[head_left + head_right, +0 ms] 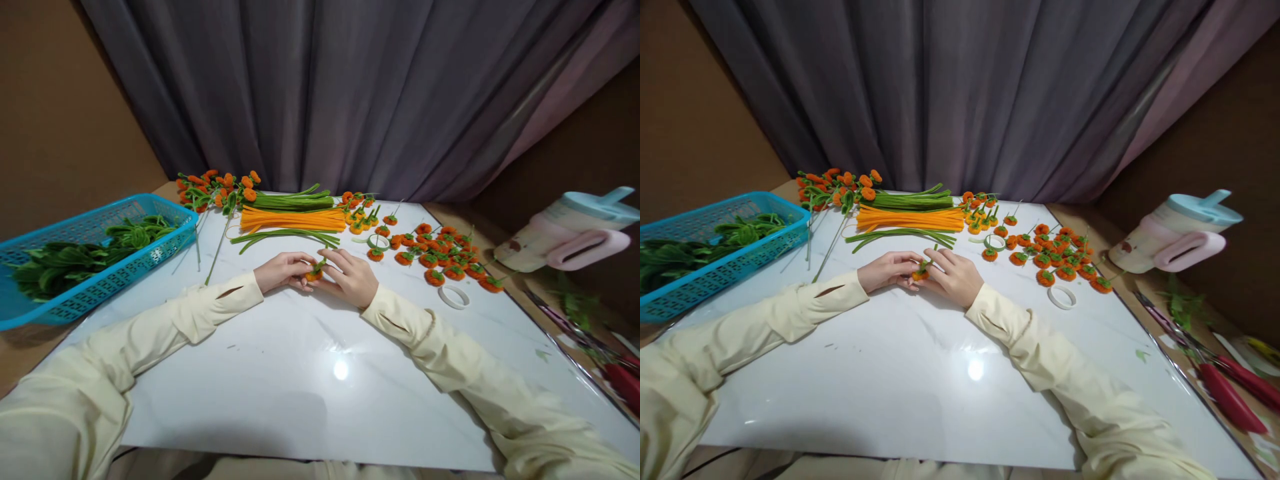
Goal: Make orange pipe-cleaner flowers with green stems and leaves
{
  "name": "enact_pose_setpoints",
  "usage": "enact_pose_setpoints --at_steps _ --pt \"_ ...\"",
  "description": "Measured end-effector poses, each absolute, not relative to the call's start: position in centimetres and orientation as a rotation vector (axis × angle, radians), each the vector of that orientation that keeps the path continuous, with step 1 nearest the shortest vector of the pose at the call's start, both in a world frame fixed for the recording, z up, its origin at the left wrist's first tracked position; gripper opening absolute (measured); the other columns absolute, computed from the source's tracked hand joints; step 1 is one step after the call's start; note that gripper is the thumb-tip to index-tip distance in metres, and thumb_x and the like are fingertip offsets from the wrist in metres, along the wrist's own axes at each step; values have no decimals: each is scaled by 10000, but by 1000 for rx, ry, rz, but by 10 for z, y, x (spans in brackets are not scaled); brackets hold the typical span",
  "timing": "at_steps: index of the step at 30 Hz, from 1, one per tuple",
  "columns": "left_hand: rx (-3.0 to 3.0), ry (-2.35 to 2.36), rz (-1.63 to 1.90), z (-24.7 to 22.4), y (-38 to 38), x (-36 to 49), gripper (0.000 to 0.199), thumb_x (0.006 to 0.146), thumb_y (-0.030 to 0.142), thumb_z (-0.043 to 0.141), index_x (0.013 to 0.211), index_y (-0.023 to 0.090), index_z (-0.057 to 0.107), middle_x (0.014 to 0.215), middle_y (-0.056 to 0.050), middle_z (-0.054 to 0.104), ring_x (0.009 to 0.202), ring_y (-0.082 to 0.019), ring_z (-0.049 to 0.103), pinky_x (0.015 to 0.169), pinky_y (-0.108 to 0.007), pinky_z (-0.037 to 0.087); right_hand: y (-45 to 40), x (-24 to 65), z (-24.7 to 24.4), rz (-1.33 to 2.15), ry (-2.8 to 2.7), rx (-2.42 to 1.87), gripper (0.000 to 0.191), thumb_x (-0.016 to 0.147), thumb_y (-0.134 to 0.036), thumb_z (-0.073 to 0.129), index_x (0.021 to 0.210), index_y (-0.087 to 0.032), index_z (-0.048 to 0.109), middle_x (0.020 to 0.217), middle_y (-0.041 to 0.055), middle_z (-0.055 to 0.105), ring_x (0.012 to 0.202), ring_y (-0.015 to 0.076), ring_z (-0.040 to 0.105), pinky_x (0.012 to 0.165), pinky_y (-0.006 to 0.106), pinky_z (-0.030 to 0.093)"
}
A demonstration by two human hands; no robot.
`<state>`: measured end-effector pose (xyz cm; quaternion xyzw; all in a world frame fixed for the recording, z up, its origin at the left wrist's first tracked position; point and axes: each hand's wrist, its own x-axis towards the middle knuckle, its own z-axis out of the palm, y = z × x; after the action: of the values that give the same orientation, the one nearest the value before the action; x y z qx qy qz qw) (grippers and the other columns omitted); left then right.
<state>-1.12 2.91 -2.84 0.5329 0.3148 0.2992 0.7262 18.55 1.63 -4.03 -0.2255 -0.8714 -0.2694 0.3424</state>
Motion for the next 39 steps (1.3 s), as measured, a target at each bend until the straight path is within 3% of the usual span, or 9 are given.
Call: enact_pose_setpoints --at_steps 7,13,18,26,39 --pt "1196 680 676 -30 29 -12 279 719 225 661 950 111 555 605 6 574 539 -84 558 672 -349 561 19 188 -36 -614 -2344 -553 158 890 -238 448 921 -138 566 884 80 643 778 183 512 632 301 391" --pt "1221 707 669 -29 28 -11 293 688 240 687 914 97 566 633 -2 577 539 -89 563 673 -375 564 20 189 -39 -568 -2361 -551 128 862 -155 439 893 -126 560 788 79 626 814 206 499 701 343 362" --pt "1241 723 668 -26 27 -12 325 673 284 705 899 103 559 655 -8 585 538 -90 568 622 -329 565 23 189 -31 -137 -2359 -661 132 865 -193 462 793 -141 560 705 61 601 702 169 503 668 300 370" --pt "1300 689 599 -26 28 -13 395 662 336 728 929 107 549 678 -41 629 569 -123 606 595 -300 556 25 196 -10 350 -2572 -764 146 853 -200 508 859 -145 644 737 48 653 642 126 555 600 208 387" --pt "1307 662 603 -29 28 -14 395 647 302 749 918 101 543 728 -59 655 603 -150 645 620 -283 549 22 199 -5 70 -2759 -763 273 907 -246 404 790 -139 626 698 59 598 636 134 504 625 234 340"
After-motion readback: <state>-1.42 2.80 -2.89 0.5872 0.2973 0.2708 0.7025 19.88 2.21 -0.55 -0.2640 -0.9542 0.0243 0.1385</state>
